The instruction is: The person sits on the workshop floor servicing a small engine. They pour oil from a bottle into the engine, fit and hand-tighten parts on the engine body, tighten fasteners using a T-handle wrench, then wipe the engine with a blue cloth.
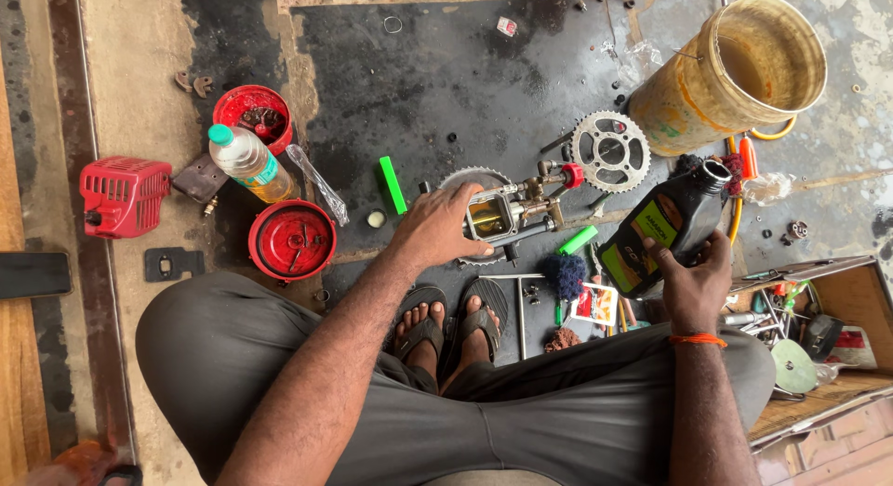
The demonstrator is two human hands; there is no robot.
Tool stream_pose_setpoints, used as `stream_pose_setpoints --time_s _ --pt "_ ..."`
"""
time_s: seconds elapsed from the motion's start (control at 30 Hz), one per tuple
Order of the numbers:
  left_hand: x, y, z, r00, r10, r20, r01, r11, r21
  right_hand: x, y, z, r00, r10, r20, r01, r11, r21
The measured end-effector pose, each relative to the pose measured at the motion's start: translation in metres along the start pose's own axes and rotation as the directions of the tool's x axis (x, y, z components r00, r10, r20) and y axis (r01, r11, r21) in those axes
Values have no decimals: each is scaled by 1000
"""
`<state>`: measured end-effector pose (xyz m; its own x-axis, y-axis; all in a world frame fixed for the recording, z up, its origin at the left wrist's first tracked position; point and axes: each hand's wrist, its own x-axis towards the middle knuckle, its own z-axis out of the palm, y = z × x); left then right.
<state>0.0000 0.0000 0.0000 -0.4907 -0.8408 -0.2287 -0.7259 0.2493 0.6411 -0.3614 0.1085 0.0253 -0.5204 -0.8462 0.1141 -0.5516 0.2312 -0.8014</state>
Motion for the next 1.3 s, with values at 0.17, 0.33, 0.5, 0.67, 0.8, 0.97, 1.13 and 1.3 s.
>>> stream_pose_setpoints --time_s 0.17,0.33,0.5,0.67,0.8,0.97,1.13,1.3 --pt "10 -12 -11 1000 11 9 -11 1000 24 4 -7 16 1000 9 10 -10 999 37" --pt "11 -8 -1 999 -16 40 16 1000 6 2 0 11 999 29 21 -29 1000 9" --pt "13 -24 -11 1000 2 28 -3 1000 7 -2 -12 25 999 44 17 -44 999 -15" --pt "-3 -32 -6 1000 27 3 -27 1000 3 -19 -12 30 998 55 15 -54 997 -58" --pt "-4 -33 3 1000 13 18 -13 1000 -2 -23 -4 29 997 65 31 -64 997 -33" --pt "-36 -46 -1 1000 16 16 -16 1000 -7 -54 -14 39 997 64 31 -63 996 -56" --pt "-52 -54 8 1000 8 21 -8 1000 -6 -72 -12 40 995 92 31 -88 992 -91" --pt "-59 -64 11 999 -14 48 14 1000 1 -84 -11 50 997 72 31 -67 988 -136"
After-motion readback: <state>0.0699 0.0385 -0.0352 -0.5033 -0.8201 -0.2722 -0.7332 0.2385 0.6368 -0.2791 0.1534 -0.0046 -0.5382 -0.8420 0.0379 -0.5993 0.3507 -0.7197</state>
